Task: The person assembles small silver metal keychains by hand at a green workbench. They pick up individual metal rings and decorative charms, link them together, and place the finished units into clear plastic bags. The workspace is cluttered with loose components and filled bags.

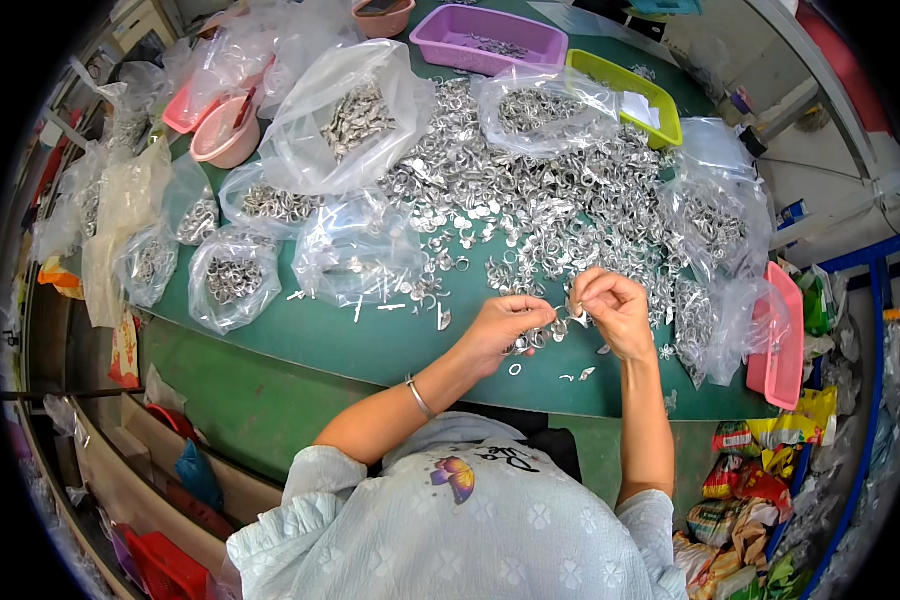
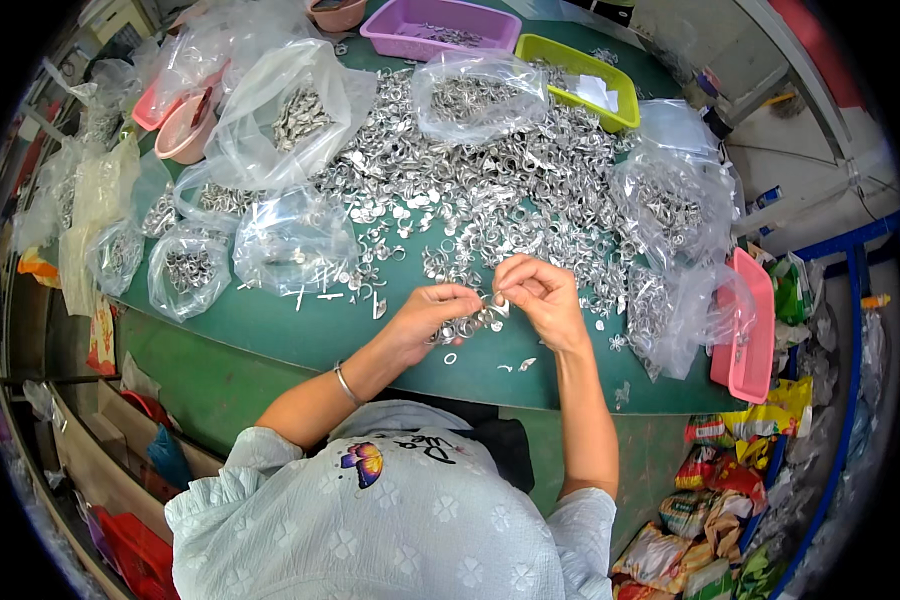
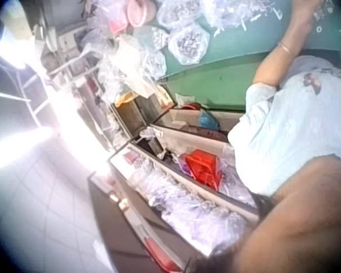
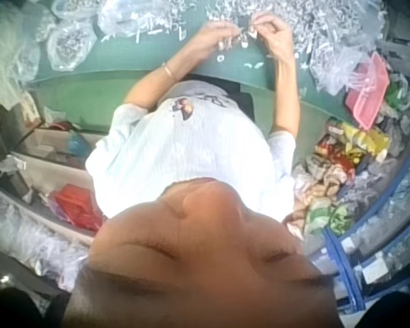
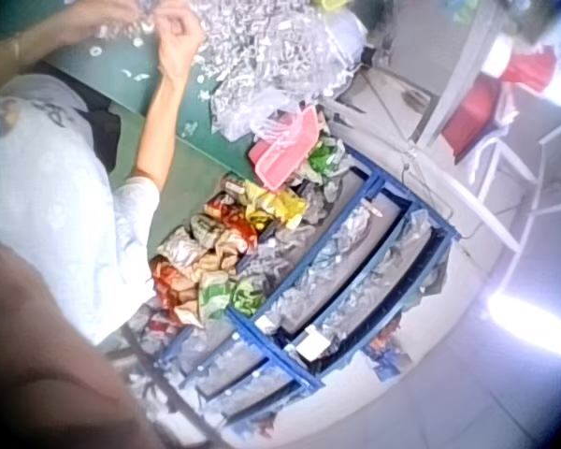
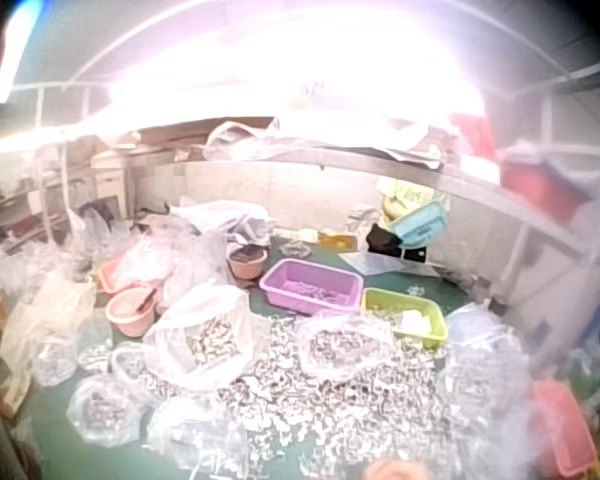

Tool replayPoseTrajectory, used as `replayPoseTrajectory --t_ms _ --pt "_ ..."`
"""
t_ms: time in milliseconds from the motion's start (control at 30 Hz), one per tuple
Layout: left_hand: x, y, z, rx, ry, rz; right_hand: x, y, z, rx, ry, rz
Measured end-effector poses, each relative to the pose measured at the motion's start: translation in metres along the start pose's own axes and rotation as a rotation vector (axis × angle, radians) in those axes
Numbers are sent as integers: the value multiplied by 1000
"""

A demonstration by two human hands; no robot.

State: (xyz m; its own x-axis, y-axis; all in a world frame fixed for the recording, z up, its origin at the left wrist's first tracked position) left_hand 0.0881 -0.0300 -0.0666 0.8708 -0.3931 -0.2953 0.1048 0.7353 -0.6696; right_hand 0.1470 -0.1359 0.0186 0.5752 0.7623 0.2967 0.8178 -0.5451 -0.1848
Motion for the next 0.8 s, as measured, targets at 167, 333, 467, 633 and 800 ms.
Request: replayPoseTrajectory --t_ms 167,333,467,633,800 --pt "-3 14 9 28 -41 164 -8 24 10 258 35 292" --pt "-19 30 43 339 -265 311 -44 49 35 733 27 553" --pt "-30 35 40 126 -241 228 -64 52 49 590 -179 613" --pt "-32 17 0 -562 -70 -71 -50 32 14 -1491 -524 586" --pt "-35 3 -18 -703 -13 -64 -45 29 9 -1472 -547 544"
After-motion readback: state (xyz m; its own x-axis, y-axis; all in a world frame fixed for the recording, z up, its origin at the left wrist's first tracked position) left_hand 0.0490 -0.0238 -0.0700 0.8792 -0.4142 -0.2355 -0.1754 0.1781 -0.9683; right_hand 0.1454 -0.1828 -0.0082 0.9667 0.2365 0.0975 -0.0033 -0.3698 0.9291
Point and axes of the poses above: each hand's wrist, its own x-axis towards the middle knuckle, its own y-axis out of the back of the hand, z = x × y, the point moved 7 cm from there along x, towards the middle knuckle, and after that the axes turned 12 degrees about -z, right-handed, at the moved point
